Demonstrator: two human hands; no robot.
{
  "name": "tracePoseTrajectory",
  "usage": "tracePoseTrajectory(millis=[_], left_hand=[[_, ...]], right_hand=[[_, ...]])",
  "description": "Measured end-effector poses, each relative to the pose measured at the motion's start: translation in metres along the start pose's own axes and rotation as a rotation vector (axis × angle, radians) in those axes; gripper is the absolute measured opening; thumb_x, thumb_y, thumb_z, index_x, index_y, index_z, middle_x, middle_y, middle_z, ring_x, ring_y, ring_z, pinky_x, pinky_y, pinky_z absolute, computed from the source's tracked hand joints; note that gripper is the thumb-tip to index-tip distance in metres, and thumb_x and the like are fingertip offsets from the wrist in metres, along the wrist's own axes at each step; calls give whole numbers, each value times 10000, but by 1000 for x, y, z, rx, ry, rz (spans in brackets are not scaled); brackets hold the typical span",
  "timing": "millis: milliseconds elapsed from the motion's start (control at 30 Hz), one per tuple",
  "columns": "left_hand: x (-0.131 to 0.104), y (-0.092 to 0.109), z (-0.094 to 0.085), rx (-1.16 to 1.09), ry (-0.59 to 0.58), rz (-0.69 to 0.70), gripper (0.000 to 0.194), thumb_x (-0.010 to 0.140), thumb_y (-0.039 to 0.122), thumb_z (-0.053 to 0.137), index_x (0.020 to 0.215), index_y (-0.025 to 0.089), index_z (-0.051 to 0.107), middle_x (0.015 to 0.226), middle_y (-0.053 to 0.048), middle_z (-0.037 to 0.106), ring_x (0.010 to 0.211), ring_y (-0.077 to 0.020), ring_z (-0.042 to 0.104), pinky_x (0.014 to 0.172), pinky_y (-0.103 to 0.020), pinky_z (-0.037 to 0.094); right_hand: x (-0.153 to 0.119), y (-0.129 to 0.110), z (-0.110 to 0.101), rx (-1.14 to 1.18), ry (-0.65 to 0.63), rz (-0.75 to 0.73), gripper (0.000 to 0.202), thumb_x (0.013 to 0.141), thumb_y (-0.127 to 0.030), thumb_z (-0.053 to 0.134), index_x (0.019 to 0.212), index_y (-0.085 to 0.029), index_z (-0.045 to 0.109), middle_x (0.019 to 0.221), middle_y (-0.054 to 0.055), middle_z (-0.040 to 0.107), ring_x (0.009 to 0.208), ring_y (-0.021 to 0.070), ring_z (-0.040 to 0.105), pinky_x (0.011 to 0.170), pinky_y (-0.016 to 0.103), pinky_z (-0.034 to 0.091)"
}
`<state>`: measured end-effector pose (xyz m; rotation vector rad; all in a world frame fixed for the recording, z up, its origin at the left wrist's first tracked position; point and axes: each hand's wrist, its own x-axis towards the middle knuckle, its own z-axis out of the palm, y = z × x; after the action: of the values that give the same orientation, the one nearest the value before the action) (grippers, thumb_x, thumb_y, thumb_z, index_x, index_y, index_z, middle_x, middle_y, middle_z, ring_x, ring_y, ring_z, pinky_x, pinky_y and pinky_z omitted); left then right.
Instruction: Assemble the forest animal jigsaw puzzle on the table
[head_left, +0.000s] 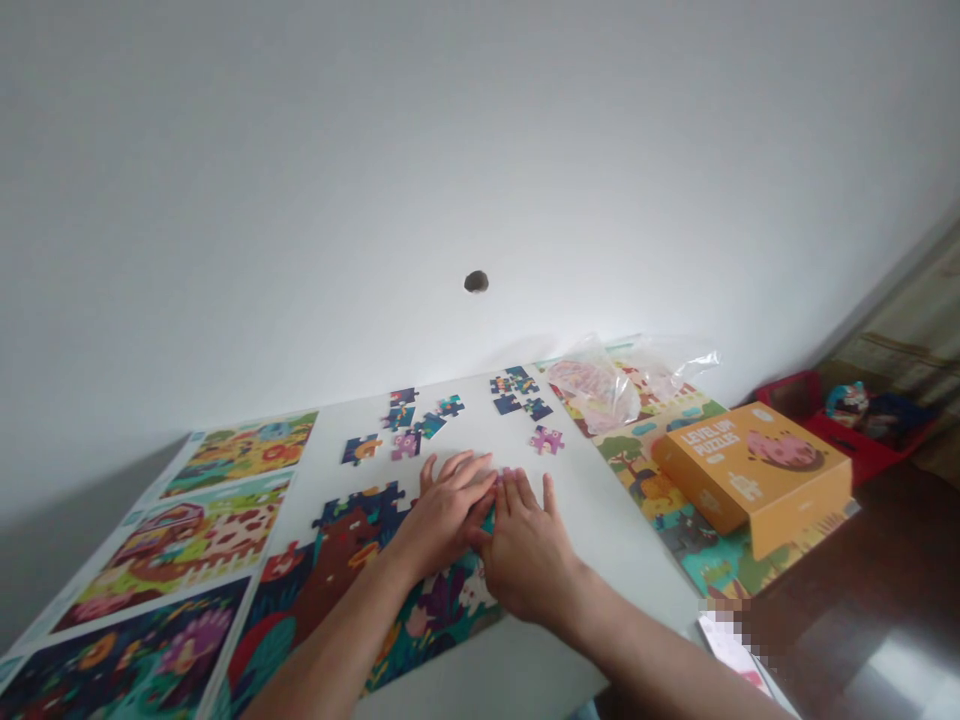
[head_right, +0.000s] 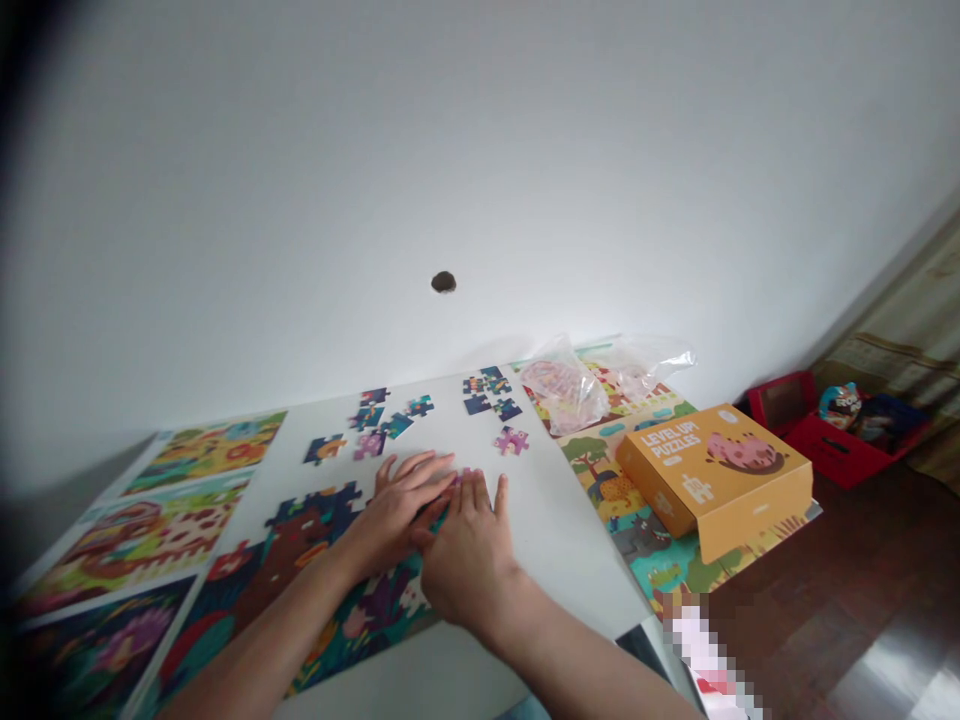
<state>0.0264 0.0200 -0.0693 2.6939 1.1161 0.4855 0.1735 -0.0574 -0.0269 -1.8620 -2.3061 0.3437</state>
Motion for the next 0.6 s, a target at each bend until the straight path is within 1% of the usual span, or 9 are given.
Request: tracePoseTrajectory(millis=[67, 100, 167, 267, 400, 467, 533, 567, 600], left_hand=[[-1, 0, -1, -15, 13, 16, 368, 942, 256, 431, 1277, 280, 584, 1420, -58, 510, 1336, -295, 376, 1125, -601, 159], [-1, 0, -2, -22, 12, 25, 378, 940, 250, 434, 1290, 274, 575, 1421, -59, 509, 1332, -294, 383, 1126, -591, 180], [-1, 0, -2, -29, 6, 42, 377, 952, 276, 427, 1300, 263, 569, 1428, -57, 503, 1334, -289, 386, 1124, -565, 231], [0, 1, -1, -21, 7, 67, 370, 969, 333, 412, 1280, 248, 592, 1435, -57, 495, 1341, -281, 381, 1121, -532, 285], [1, 0, 1, -28, 27, 80, 372, 969, 333, 413, 1268, 221, 604, 1425, -62, 506, 1334, -272, 393, 1123, -514, 320], [2, -1, 2, -58, 49, 85, 362, 963, 289, 420, 1265, 212, 605, 1406, -60, 524, 1323, -257, 408, 1126, -493, 337], [2, -3, 3, -102, 88, 87, 368, 949, 207, 410, 1262, 209, 604, 1362, -58, 561, 1292, -232, 443, 1122, -461, 360], [1, -4, 3, -130, 116, 83, 391, 937, 156, 394, 1267, 205, 598, 1337, -61, 577, 1273, -218, 462, 1116, -440, 377], [1, -5, 4, -159, 150, 74, 427, 918, 104, 373, 1277, 198, 585, 1314, -67, 587, 1255, -204, 479, 1105, -420, 394]], right_hand=[[5, 4, -2, -7, -11, -32, 554, 982, -431, 315, 1409, -106, 451, 1470, 213, 359, 1390, 356, 297, 1101, 648, 181], [6, 6, -2, -13, -9, -35, 565, 982, -440, 308, 1418, -105, 437, 1472, 214, 356, 1384, 353, 309, 1100, 640, 196], [3, 8, -1, -30, -7, -28, 606, 980, -451, 309, 1438, -63, 395, 1480, 231, 329, 1389, 352, 298, 1120, 611, 184], [-5, 8, 3, -50, -37, -9, 631, 979, -427, 313, 1445, -3, 355, 1496, 245, 279, 1411, 353, 243, 1147, 574, 148], [-5, 7, 8, -45, -32, 9, 612, 982, -390, 300, 1447, 5, 345, 1509, 228, 261, 1418, 344, 225, 1164, 535, 138], [-4, 3, 14, -42, -39, 44, 614, 968, -373, 345, 1456, -1, 329, 1525, 215, 225, 1425, 347, 196, 1171, 520, 131], [-6, -5, 23, -34, -41, 128, 653, 944, -361, 403, 1475, -1, 276, 1543, 206, 158, 1432, 361, 141, 1170, 524, 142], [-10, -10, 29, -23, 2, 170, 659, 947, -362, 392, 1488, -17, 246, 1552, 192, 124, 1436, 366, 104, 1166, 537, 149], [-14, -16, 35, -3, 50, 165, 666, 951, -383, 381, 1502, -47, 218, 1563, 164, 79, 1438, 367, 62, 1164, 546, 151]])
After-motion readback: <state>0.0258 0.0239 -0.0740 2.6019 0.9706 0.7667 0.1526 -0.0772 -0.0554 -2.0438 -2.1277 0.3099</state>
